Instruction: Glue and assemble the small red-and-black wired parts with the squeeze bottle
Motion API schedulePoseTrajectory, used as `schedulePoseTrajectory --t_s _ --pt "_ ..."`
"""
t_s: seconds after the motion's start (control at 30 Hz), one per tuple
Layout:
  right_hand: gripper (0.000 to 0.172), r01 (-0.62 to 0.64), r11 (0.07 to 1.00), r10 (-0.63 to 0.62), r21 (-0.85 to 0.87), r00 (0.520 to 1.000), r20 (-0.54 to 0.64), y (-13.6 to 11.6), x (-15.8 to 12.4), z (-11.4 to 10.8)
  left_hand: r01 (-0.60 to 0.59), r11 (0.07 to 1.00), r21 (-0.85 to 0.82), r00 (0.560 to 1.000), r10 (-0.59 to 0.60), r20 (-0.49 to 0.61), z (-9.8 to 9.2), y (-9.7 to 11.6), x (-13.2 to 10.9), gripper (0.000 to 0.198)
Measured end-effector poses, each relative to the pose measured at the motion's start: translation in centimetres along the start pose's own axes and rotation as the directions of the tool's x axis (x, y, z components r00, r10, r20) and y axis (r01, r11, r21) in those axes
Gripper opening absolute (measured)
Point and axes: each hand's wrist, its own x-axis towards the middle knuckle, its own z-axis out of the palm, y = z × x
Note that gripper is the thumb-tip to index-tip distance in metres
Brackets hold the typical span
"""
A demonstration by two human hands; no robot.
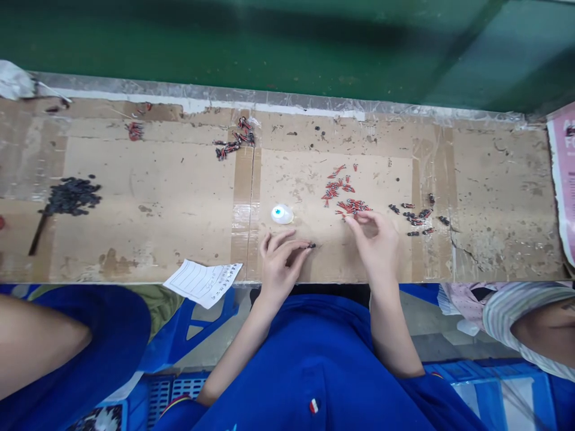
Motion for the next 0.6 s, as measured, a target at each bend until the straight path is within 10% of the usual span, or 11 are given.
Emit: schedulePoseTrajectory --t_s 0.33,0.6 --pt "0.013 -0.084 0.984 0.092 0.159 0.995 -0.042 1.5 -0.5 0.4 0.218 0.884 -0.413 0.967 -0.251 -0.028 -0.7 1.6 0.3 0.011" --pt "0.013 -0.204 0.823 0.018 0.530 0.942 0.334 -1.7 -3.1 -1.6 0.314 0.785 -0.534 0.943 -0.325 0.077 -0.8 3.3 0.8 0.012"
